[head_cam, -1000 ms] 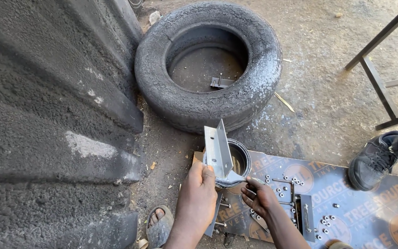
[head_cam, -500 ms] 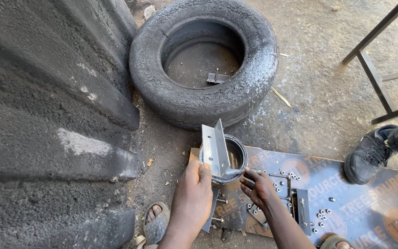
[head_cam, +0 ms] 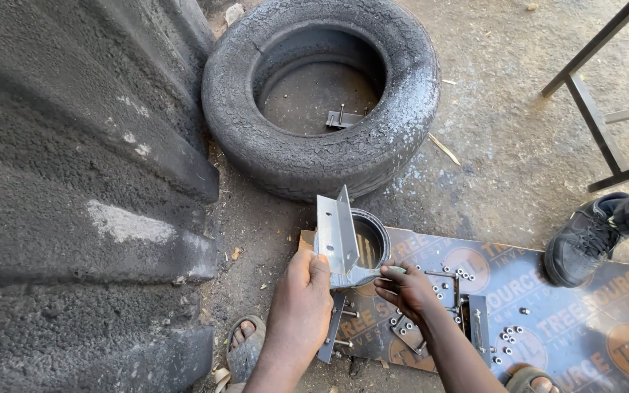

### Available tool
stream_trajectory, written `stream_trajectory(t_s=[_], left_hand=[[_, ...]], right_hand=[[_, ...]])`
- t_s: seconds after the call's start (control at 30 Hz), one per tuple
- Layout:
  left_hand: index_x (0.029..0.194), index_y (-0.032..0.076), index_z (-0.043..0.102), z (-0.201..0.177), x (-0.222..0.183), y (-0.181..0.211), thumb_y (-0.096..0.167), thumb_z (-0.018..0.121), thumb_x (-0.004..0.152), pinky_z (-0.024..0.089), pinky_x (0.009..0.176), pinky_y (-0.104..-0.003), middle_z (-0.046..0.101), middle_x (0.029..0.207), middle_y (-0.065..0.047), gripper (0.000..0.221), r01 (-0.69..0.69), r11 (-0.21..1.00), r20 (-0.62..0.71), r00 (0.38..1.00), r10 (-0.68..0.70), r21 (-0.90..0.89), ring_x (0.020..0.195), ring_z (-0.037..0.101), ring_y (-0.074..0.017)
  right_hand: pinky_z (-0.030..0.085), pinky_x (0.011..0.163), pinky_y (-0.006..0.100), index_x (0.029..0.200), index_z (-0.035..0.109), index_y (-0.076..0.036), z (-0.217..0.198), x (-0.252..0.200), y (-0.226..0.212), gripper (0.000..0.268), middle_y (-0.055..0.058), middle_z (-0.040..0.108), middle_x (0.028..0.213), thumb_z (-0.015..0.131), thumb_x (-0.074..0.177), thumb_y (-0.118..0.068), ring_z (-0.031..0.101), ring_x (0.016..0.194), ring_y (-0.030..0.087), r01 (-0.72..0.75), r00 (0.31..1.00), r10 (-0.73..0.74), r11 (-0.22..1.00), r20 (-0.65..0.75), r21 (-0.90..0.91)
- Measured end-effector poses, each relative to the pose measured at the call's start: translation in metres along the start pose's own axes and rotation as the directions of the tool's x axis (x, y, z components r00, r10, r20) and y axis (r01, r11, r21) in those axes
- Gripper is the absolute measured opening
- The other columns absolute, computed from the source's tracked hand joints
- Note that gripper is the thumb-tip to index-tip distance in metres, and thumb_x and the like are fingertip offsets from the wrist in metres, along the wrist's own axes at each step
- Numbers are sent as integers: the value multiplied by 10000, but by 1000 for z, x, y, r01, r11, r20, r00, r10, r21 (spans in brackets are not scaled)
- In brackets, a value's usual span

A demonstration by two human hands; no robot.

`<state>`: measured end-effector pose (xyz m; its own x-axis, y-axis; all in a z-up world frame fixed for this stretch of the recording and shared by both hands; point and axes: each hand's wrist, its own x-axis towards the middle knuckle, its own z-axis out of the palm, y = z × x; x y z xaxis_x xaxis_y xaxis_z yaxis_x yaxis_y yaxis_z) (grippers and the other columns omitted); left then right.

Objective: Painting a small metal bracket with a brush and silver paint in a workshop environment.

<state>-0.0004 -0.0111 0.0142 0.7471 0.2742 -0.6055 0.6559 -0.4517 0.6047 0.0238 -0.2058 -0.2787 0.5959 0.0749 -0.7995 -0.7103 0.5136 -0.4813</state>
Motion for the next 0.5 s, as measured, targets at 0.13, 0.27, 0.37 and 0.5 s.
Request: stream_trajectory(t_s=[0.13,0.27,0.37,0.5], left_hand=[[783,143,442,1,1,-3,340,382,1076,305,580,-391,488,651,-23,358,-27,1000,-4,1000,27,-9,615,433,-162],[804,139,466,-1,0,0,351,358,1085,299,579,-379,481,676,-21,368,-5,1000,17,1000,5,-18,620,419,-157],[803,110,441,-1,0,2,275,376,1096,279,559,-348,404,702,-28,343,43,971,76,997,-26,-235,628,349,-153],[769,92,407,3,5,-1,192,414,1087,242,512,-318,298,670,-17,333,95,867,105,993,-49,-490,596,259,-136]], right_hand=[[606,662,366,1082,565,-106,7,-7,-5,237,138,664,894,726,922,-35,672,741,243,54,996,-63,990,-67,-132],[539,618,348,1185,559,-101,15,-26,-16,325,161,621,922,746,928,-168,640,739,250,29,994,-57,963,-97,-267],[466,578,324,1218,559,-71,17,-44,-25,348,130,591,1050,684,966,-276,595,739,227,70,978,-136,929,-160,-362],[507,676,374,1158,640,-80,35,-97,-51,256,99,668,1002,614,1008,-285,622,803,233,189,856,-418,801,-304,-569]])
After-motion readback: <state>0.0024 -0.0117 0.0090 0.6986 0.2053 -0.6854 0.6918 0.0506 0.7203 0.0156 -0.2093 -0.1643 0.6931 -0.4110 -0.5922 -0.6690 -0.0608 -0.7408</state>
